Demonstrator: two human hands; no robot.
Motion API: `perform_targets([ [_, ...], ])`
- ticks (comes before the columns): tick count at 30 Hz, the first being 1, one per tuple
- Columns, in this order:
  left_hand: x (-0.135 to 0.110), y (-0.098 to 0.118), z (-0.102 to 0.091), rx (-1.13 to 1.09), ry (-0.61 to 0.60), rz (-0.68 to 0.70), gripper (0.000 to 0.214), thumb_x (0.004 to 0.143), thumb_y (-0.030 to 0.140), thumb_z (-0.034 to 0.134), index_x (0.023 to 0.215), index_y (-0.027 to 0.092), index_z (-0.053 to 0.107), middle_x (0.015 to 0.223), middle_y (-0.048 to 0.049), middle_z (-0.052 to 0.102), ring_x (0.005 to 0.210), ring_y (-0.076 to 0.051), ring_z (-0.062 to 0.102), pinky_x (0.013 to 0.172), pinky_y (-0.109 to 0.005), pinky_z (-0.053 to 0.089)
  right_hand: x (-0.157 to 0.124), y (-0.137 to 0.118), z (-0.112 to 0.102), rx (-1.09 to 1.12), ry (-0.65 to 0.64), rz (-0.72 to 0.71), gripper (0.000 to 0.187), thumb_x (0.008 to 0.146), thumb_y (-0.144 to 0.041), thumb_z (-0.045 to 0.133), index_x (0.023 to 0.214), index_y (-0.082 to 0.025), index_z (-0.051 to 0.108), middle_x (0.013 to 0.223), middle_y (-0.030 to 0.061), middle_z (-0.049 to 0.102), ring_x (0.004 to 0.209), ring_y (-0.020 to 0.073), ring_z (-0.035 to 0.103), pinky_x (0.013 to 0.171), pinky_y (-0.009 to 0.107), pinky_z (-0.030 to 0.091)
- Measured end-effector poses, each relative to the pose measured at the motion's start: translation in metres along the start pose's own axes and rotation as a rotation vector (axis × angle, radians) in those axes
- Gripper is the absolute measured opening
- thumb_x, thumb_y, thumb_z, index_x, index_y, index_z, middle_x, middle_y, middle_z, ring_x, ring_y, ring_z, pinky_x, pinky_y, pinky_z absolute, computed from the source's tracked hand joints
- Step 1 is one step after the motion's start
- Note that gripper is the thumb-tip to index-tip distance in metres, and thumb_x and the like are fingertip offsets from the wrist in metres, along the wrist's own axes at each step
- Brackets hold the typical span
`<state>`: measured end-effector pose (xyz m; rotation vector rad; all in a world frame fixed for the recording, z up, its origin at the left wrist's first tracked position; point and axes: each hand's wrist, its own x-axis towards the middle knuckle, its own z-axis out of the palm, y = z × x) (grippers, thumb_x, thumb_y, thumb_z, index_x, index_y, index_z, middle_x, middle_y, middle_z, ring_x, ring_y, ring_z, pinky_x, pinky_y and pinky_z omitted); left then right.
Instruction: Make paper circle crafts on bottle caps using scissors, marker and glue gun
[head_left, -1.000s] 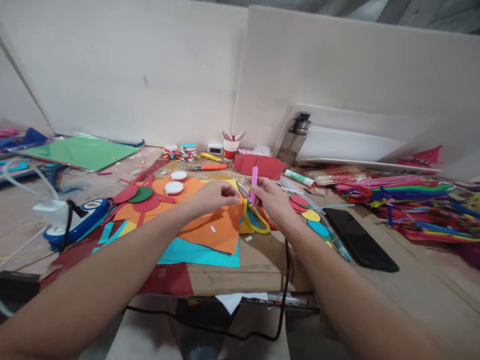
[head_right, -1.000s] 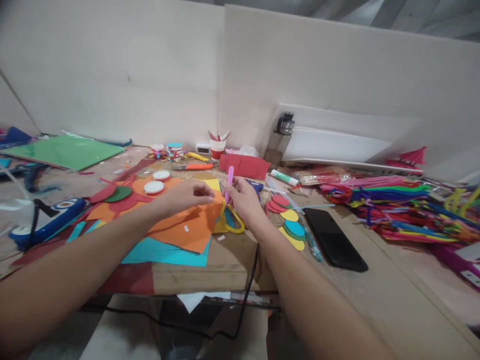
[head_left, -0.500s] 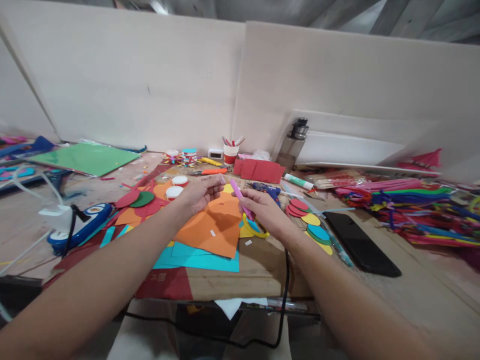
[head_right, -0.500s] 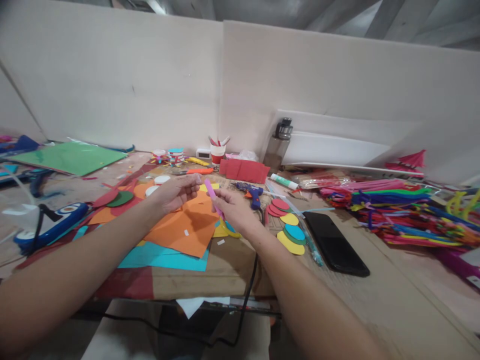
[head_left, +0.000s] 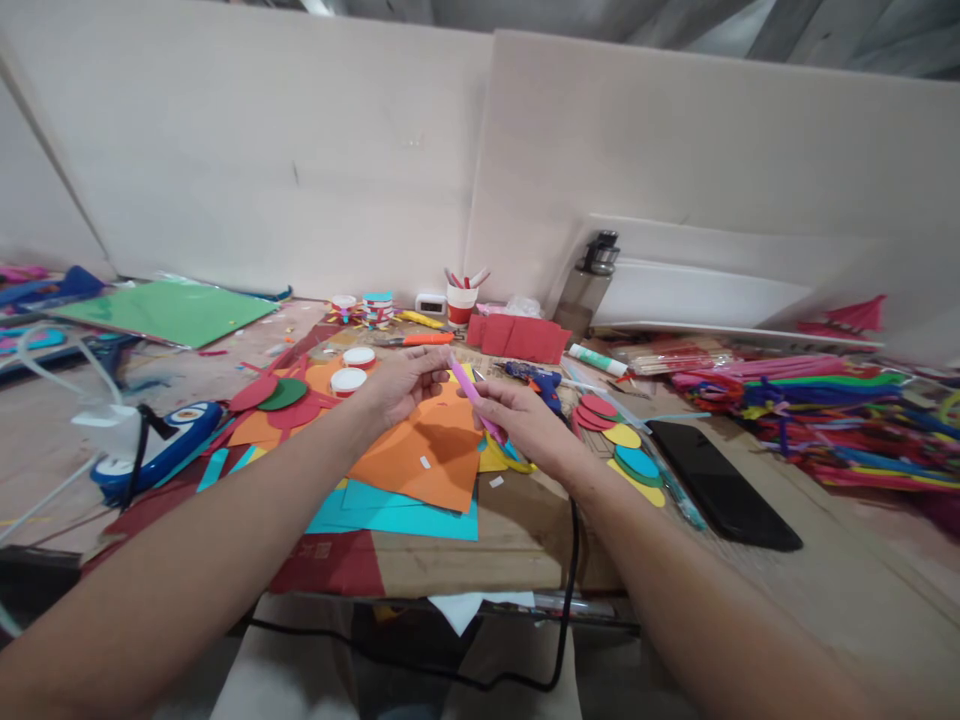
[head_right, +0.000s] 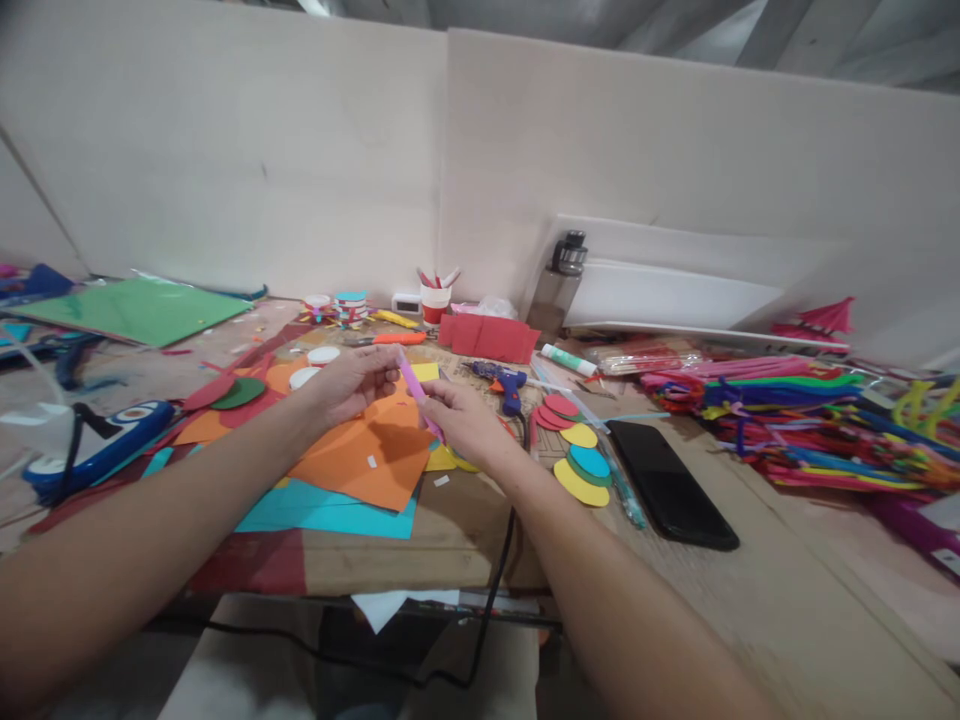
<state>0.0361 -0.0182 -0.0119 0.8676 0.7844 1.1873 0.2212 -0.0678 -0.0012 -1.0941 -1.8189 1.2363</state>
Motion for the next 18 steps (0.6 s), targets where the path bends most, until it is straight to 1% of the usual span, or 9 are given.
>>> perform_targets([
  [4,0.000,0.000,0.000,0.022,-0.020,0.014,0.023,0.068,0.024,0.082,0.081,0.012,0.069,0.068,0.0016,0.061,0.059,-0.006,0.055,0.055,-0.019,0.041,0.001,0.001,0.000,0.014,0.001,0.008,0.020,0.081,-0.038,0.057,0.078,-0.019,0.057,0.063,-0.0043,0.051,0.053,0.0085,0.041,0.050,0.024,0.028],
  [8,-0.001,0.002,0.000,0.049,-0.005,0.088,0.031,0.062,0.030,0.087,0.077,0.013,0.068,0.074,0.0002,0.064,0.062,-0.006,0.055,0.056,-0.019,0.040,0.002,0.002,0.001,0.053,0.019,0.005,0.020,0.081,-0.038,0.059,0.080,-0.018,0.059,0.061,-0.0051,0.051,0.051,0.0076,0.040,0.049,0.023,0.029],
  [10,0.000,0.002,-0.001,0.079,0.032,0.130,0.034,0.059,0.034,0.088,0.075,0.013,0.067,0.077,-0.0005,0.065,0.063,-0.006,0.055,0.056,-0.019,0.039,0.002,0.003,0.001,0.122,0.076,0.009,0.020,0.080,-0.037,0.060,0.084,-0.018,0.059,0.063,-0.0050,0.054,0.051,0.0072,0.041,0.049,0.022,0.031],
  [12,0.000,0.000,-0.001,0.151,0.038,0.148,0.036,0.059,0.039,0.088,0.074,0.013,0.068,0.077,-0.0013,0.065,0.062,-0.006,0.054,0.055,-0.020,0.037,0.003,0.005,0.000,0.214,0.166,0.018,0.021,0.078,-0.036,0.062,0.089,-0.018,0.058,0.064,-0.0049,0.057,0.051,0.0071,0.044,0.049,0.022,0.034],
  [13,0.000,-0.002,-0.001,0.199,0.016,0.146,0.037,0.060,0.041,0.088,0.073,0.013,0.068,0.076,-0.0017,0.065,0.061,-0.006,0.053,0.054,-0.020,0.036,0.004,0.006,0.000,0.250,0.208,0.025,0.022,0.078,-0.036,0.063,0.091,-0.018,0.058,0.065,-0.0049,0.058,0.051,0.0071,0.045,0.049,0.022,0.034],
  [15,-0.001,-0.007,-0.001,0.283,-0.063,0.123,0.036,0.063,0.043,0.086,0.074,0.013,0.070,0.075,-0.0024,0.065,0.059,-0.006,0.051,0.054,-0.021,0.036,0.006,0.008,-0.002,0.274,0.260,0.042,0.023,0.077,-0.035,0.064,0.092,-0.018,0.058,0.064,-0.0049,0.059,0.049,0.0071,0.045,0.047,0.021,0.035],
  [18,-0.003,-0.013,0.001,0.304,-0.161,0.073,0.034,0.067,0.042,0.084,0.078,0.012,0.072,0.076,-0.0036,0.066,0.060,-0.007,0.054,0.056,-0.021,0.038,0.009,0.012,-0.004,0.259,0.308,0.058,0.021,0.076,-0.035,0.066,0.087,-0.018,0.059,0.061,-0.0051,0.059,0.046,0.0067,0.046,0.045,0.021,0.034],
])
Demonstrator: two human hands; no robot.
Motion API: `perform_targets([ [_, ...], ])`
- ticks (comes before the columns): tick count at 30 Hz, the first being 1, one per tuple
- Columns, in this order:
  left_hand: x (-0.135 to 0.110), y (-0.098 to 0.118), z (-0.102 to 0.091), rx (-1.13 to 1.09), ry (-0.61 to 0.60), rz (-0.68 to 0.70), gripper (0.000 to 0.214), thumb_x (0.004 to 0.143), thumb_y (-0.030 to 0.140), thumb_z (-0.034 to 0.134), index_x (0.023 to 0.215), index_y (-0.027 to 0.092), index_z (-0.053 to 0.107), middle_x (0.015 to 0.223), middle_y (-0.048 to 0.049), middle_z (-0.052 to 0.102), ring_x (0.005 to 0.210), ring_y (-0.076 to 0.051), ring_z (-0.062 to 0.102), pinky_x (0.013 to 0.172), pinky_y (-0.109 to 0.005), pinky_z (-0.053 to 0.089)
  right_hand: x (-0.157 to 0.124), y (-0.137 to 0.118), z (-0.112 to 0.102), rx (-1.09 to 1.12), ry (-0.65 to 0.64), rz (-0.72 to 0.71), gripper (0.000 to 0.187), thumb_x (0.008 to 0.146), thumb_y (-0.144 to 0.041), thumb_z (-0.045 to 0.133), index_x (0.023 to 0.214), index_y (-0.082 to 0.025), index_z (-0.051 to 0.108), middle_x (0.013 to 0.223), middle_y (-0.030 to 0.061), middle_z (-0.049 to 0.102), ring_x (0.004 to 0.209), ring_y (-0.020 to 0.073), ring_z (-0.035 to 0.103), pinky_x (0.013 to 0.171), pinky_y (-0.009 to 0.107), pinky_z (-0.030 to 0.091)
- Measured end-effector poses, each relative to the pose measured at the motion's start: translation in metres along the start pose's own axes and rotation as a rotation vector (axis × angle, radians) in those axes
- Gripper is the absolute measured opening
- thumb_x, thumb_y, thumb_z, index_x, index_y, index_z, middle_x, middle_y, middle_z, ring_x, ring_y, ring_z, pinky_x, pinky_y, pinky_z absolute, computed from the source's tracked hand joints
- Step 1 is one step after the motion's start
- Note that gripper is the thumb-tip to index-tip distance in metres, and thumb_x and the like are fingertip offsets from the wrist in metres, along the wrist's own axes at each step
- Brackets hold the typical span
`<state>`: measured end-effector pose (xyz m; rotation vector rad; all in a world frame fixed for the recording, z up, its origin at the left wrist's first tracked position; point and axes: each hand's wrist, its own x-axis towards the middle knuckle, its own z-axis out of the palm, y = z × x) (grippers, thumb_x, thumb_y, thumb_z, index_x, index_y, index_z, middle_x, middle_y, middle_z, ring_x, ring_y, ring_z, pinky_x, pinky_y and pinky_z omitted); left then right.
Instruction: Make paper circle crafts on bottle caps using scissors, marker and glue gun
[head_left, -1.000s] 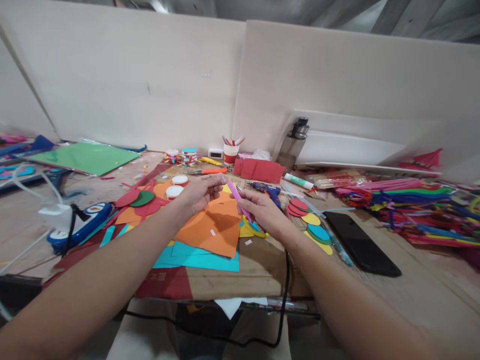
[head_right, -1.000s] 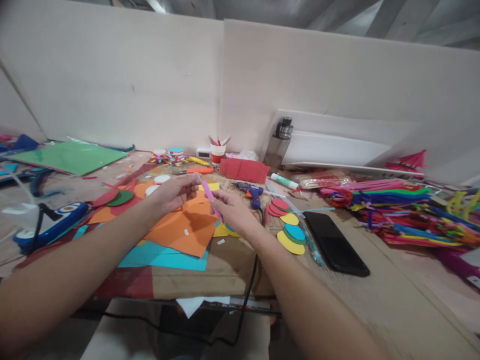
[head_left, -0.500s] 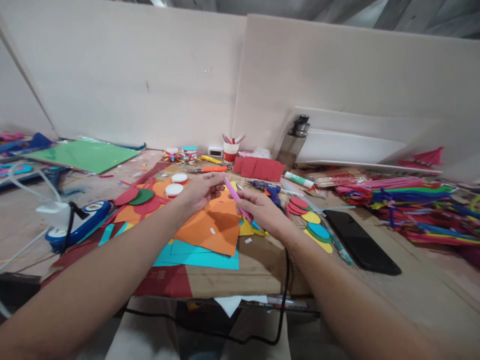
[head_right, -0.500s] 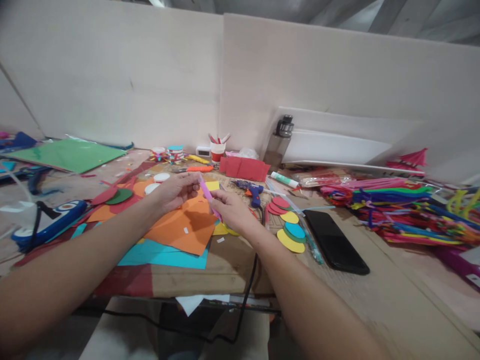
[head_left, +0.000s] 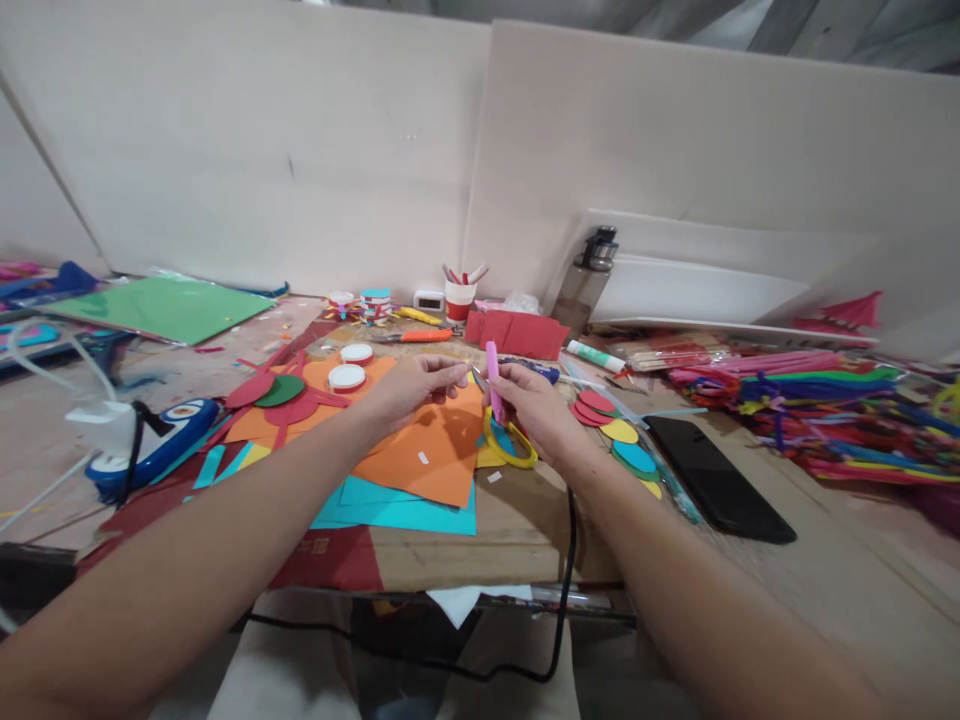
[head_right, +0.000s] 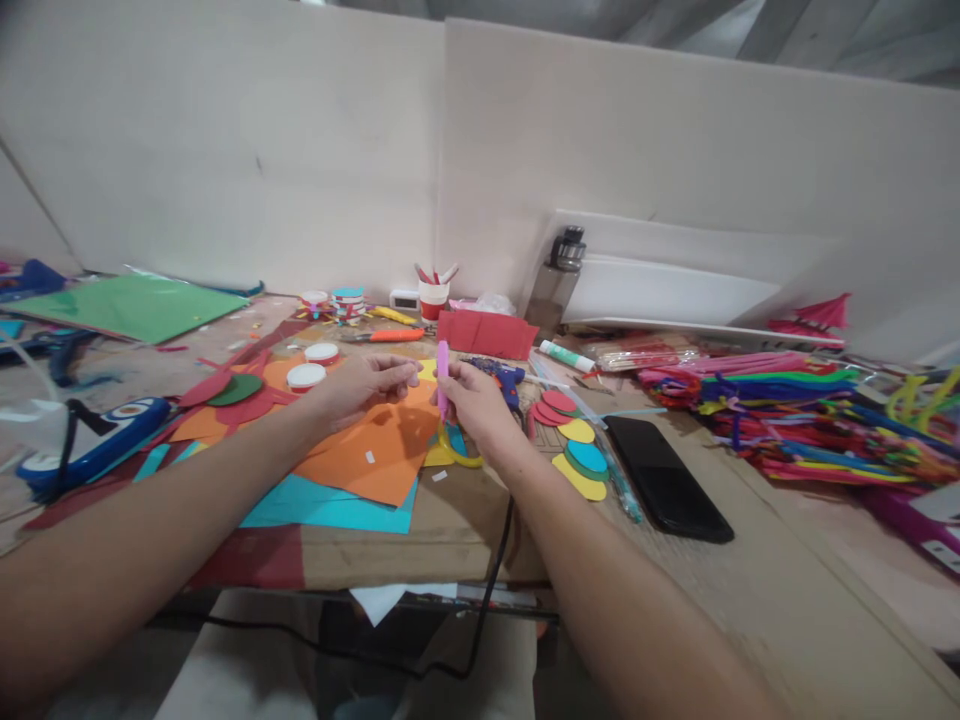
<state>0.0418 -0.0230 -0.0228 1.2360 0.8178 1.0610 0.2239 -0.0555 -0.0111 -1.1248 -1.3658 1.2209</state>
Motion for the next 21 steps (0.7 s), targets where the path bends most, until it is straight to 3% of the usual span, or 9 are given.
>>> perform_targets([
  [7,0.001,0.001,0.007,-0.251,0.031,-0.123,0.012,0.079,0.021,0.076,0.080,0.010,0.070,0.078,-0.0060,0.070,0.068,-0.009,0.063,0.063,-0.020,0.046,0.001,0.002,0.001,0.193,0.092,-0.047,0.033,0.072,-0.039,0.076,0.086,-0.021,0.051,0.077,-0.0020,0.067,0.065,0.0117,0.065,0.063,0.027,0.054],
  [13,-0.001,0.004,0.008,-0.356,0.118,-0.099,0.003,0.084,0.010,0.067,0.081,0.011,0.068,0.080,-0.0061,0.071,0.072,-0.009,0.067,0.067,-0.020,0.049,0.000,0.000,0.000,0.112,0.213,-0.177,0.031,0.071,-0.040,0.076,0.083,-0.020,0.056,0.075,-0.0018,0.064,0.069,0.0112,0.061,0.062,0.024,0.049],
  [21,-0.003,0.003,0.012,-0.373,0.083,-0.144,0.010,0.079,0.015,0.075,0.082,0.013,0.066,0.077,-0.0022,0.070,0.070,-0.010,0.067,0.064,-0.022,0.047,-0.005,-0.006,0.001,0.051,0.293,-0.227,0.026,0.074,-0.038,0.073,0.086,-0.020,0.059,0.075,-0.0023,0.060,0.065,0.0112,0.055,0.060,0.026,0.047],
])
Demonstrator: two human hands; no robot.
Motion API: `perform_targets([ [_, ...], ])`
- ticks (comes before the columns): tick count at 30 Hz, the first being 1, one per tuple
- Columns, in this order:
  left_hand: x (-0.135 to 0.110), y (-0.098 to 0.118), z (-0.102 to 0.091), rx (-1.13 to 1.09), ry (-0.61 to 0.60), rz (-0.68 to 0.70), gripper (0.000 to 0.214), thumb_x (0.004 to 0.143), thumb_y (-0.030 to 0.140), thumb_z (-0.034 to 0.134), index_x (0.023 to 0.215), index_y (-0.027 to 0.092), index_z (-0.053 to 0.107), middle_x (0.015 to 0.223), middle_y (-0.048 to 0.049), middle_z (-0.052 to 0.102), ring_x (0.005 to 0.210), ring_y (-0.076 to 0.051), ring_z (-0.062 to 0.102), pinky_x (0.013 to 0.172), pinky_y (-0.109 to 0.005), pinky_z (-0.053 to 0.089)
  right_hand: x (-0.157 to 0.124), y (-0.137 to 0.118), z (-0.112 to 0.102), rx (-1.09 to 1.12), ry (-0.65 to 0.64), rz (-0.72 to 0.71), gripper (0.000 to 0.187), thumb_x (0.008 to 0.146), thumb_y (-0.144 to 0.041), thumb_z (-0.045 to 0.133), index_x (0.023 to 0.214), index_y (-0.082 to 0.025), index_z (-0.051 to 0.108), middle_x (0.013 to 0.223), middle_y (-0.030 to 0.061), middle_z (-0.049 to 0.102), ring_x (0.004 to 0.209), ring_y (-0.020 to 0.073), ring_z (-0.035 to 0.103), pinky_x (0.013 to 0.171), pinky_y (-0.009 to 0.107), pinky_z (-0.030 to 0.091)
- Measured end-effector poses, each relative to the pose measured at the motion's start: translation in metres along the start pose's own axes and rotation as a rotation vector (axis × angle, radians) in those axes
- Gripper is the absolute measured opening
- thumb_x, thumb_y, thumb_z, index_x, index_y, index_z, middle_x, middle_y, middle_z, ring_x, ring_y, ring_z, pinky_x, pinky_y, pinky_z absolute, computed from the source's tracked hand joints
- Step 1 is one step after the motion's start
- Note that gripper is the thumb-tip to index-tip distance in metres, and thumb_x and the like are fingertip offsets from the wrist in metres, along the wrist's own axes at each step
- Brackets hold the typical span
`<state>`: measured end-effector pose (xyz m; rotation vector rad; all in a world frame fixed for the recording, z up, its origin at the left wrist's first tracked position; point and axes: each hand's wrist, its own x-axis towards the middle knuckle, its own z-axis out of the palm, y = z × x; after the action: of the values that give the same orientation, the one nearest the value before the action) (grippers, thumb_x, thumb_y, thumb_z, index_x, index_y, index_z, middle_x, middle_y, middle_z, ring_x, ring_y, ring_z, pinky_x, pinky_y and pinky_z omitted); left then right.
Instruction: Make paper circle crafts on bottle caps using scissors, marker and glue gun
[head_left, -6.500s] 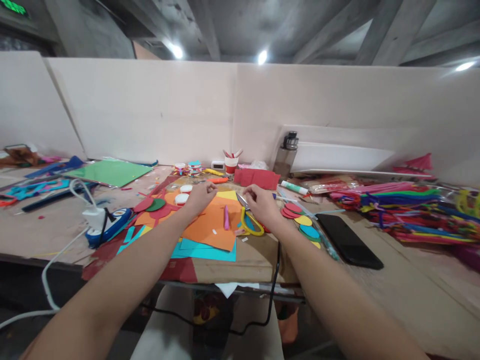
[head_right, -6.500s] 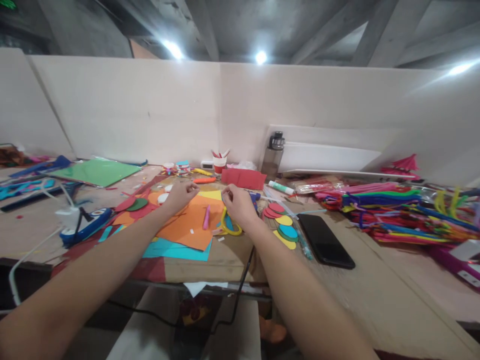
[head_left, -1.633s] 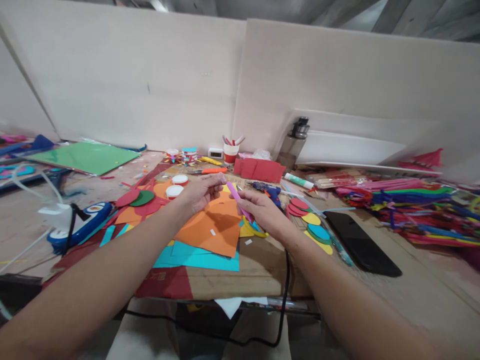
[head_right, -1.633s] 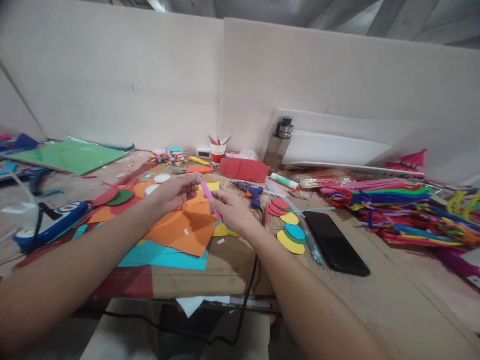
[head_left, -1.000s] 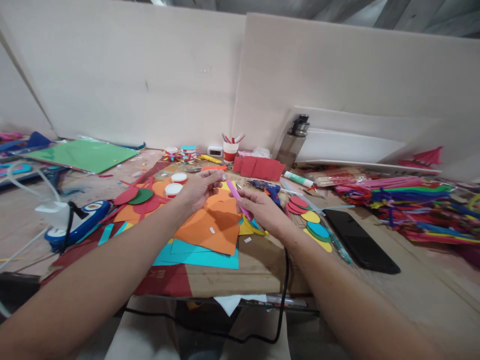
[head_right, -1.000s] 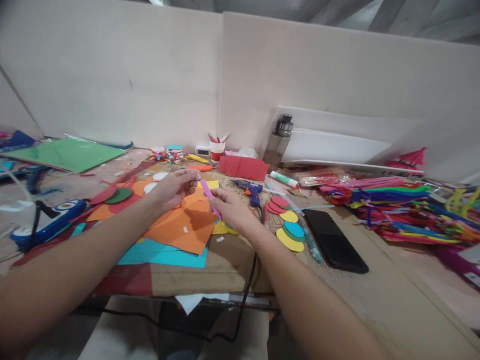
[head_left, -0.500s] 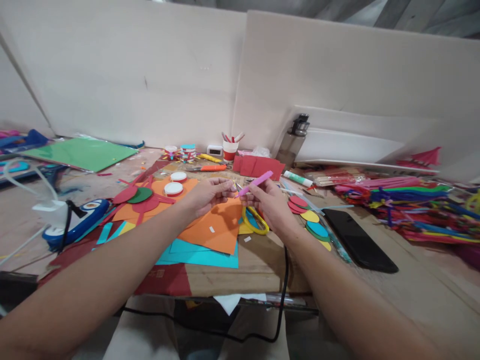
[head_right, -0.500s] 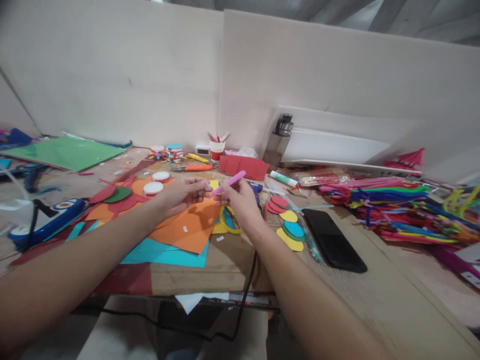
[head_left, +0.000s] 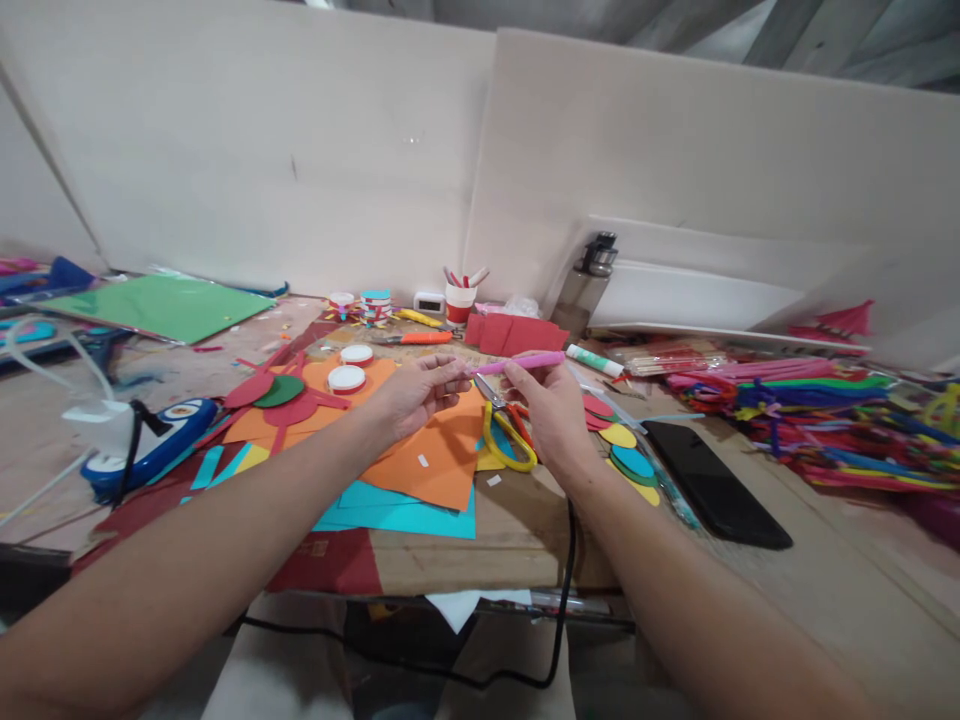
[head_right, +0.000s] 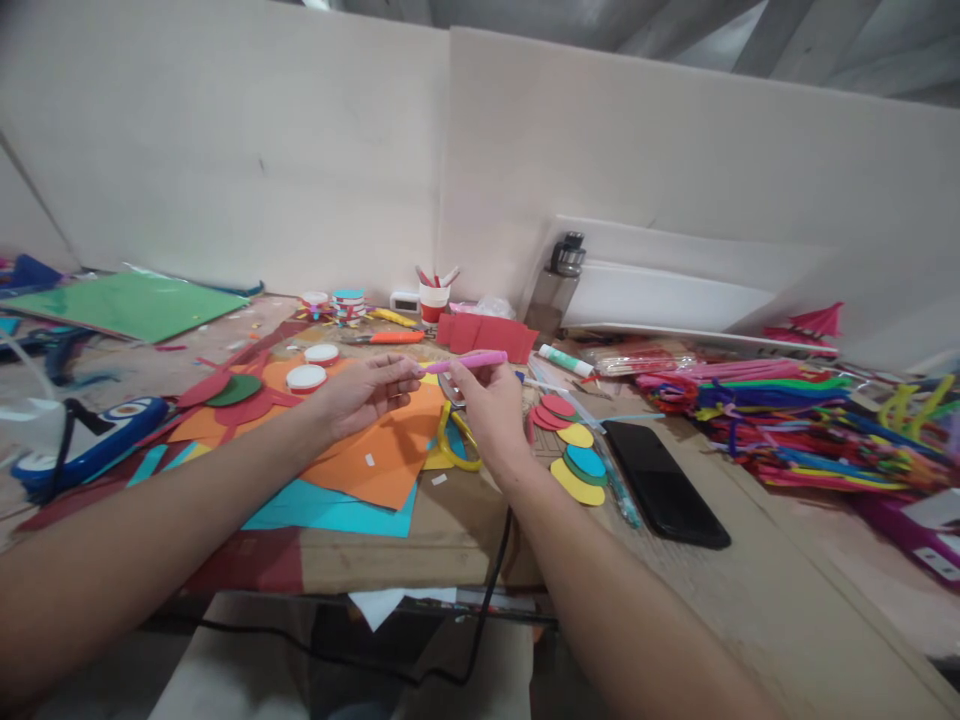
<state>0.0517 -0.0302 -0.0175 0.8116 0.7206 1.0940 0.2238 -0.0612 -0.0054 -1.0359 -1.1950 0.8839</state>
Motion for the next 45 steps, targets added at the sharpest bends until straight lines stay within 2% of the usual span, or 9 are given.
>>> perform_targets([
  [5,0.001,-0.001,0.000,0.016,-0.016,0.019,0.015,0.075,0.019,0.080,0.083,0.012,0.068,0.085,-0.0047,0.072,0.072,-0.009,0.067,0.063,-0.021,0.045,0.000,-0.001,-0.001,-0.025,0.021,-0.019,0.028,0.072,-0.039,0.074,0.086,-0.020,0.059,0.074,-0.0026,0.059,0.064,0.0112,0.053,0.059,0.026,0.045],
  [10,0.001,-0.002,-0.002,0.047,-0.042,0.005,0.009,0.077,0.015,0.076,0.080,0.010,0.069,0.082,-0.0063,0.072,0.069,-0.009,0.066,0.062,-0.021,0.045,0.000,0.001,-0.001,-0.011,0.031,-0.001,0.029,0.072,-0.039,0.076,0.083,-0.020,0.057,0.071,-0.0037,0.059,0.061,0.0102,0.053,0.058,0.025,0.044],
  [15,0.001,-0.003,0.002,-0.034,-0.011,0.045,0.009,0.075,0.012,0.077,0.076,0.012,0.068,0.075,-0.0045,0.071,0.070,-0.010,0.066,0.070,-0.023,0.049,-0.002,0.004,0.003,0.136,0.000,0.035,0.029,0.070,-0.038,0.078,0.077,-0.020,0.056,0.067,-0.0034,0.059,0.063,0.0106,0.054,0.063,0.026,0.045],
  [26,0.000,0.000,0.002,0.069,-0.063,0.129,0.023,0.065,0.024,0.087,0.073,0.011,0.071,0.073,-0.0043,0.069,0.067,-0.009,0.061,0.069,-0.022,0.047,-0.001,0.002,0.005,0.310,-0.069,0.076,0.036,0.056,-0.032,0.086,0.068,-0.021,0.054,0.066,-0.0040,0.056,0.064,0.0103,0.054,0.068,0.028,0.048],
  [33,0.000,0.003,0.002,0.094,-0.077,0.146,0.028,0.061,0.028,0.089,0.070,0.011,0.068,0.074,-0.0055,0.070,0.068,-0.010,0.062,0.069,-0.024,0.047,-0.004,0.000,0.006,0.325,-0.073,0.098,0.037,0.056,-0.033,0.086,0.071,-0.022,0.054,0.071,-0.0033,0.059,0.070,0.0117,0.059,0.075,0.030,0.052],
  [36,-0.001,0.004,0.002,0.134,-0.108,0.182,0.035,0.059,0.034,0.090,0.072,0.011,0.067,0.075,-0.0052,0.069,0.066,-0.010,0.061,0.068,-0.024,0.046,-0.002,0.000,0.005,0.358,-0.082,0.130,0.033,0.058,-0.030,0.085,0.070,-0.021,0.056,0.070,-0.0028,0.059,0.069,0.0112,0.059,0.072,0.028,0.052],
  [40,0.002,0.007,-0.004,0.260,-0.138,0.220,0.044,0.059,0.045,0.089,0.080,0.011,0.069,0.077,-0.0060,0.069,0.063,-0.009,0.058,0.061,-0.023,0.043,0.004,0.000,0.002,0.392,-0.069,0.263,0.024,0.059,-0.024,0.081,0.071,-0.020,0.061,0.068,-0.0016,0.061,0.064,0.0101,0.057,0.062,0.024,0.052],
  [42,0.005,0.011,-0.010,0.314,-0.108,0.204,0.049,0.061,0.052,0.086,0.084,0.012,0.069,0.075,-0.0063,0.069,0.061,-0.010,0.057,0.058,-0.023,0.040,0.006,-0.001,0.000,0.379,-0.088,0.328,0.021,0.060,-0.023,0.079,0.070,-0.020,0.061,0.065,-0.0014,0.060,0.059,0.0098,0.055,0.055,0.023,0.050],
  [45,0.008,0.018,-0.017,0.321,-0.016,0.158,0.055,0.066,0.065,0.076,0.081,0.012,0.070,0.068,-0.0070,0.067,0.054,-0.011,0.054,0.053,-0.024,0.037,0.006,-0.003,-0.002,0.304,-0.195,0.412,0.024,0.057,-0.022,0.081,0.070,-0.018,0.061,0.062,-0.0010,0.060,0.054,0.0085,0.052,0.048,0.020,0.046],
])
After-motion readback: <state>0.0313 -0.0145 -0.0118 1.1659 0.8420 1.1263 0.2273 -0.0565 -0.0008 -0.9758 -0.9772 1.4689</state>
